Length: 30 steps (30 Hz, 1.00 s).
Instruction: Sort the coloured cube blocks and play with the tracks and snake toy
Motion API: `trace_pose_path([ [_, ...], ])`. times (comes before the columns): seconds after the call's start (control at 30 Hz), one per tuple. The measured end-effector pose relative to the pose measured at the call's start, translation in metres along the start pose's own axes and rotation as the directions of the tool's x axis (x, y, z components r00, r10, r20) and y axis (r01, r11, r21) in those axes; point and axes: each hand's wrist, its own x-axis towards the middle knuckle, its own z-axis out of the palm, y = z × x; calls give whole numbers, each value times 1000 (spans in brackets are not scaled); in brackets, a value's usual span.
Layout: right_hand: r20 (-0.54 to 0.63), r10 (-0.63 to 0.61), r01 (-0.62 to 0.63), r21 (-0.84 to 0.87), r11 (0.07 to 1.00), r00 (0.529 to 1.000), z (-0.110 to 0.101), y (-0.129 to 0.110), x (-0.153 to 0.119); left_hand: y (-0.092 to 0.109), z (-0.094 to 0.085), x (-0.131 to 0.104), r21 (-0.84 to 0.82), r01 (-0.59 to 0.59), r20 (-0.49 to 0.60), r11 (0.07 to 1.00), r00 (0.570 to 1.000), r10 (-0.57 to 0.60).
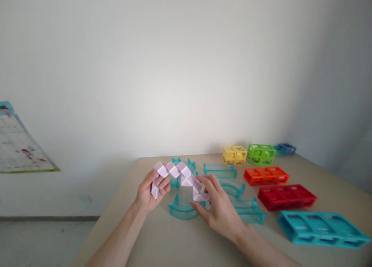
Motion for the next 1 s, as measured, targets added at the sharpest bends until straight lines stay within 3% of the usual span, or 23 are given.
trace_pose_path([
  [0.1, -17, 0, -1, -67, 998, 1000, 1, 1, 1, 0, 4, -3, -19, 50, 42, 999, 998, -49],
  [0.27, -29, -153, 153, -26, 988, 988, -2, -1, 0, 3, 4, -4, 57, 203, 78, 978, 975, -207],
  [0.5, -106, -392, 383, -97, 918, 914, -12, -5, -5, 5, 1, -4, 208, 301, 228, 930, 910, -346],
  [0.57, -112, -386, 375, -112, 920, 916, -12, -3, -6, 7, 2, -6, 239, 287, 237, 928, 909, -342],
  [0.77, -98, -183, 174, -93, 980, 978, -4, 12, -1, 12, 3, -9, 199, 183, 230, 963, 946, -227],
  [1.0, -141, -195, 167, -191, 967, 971, -7, 13, 7, 2, -8, -3, 182, 231, 359, 956, 889, -284],
])
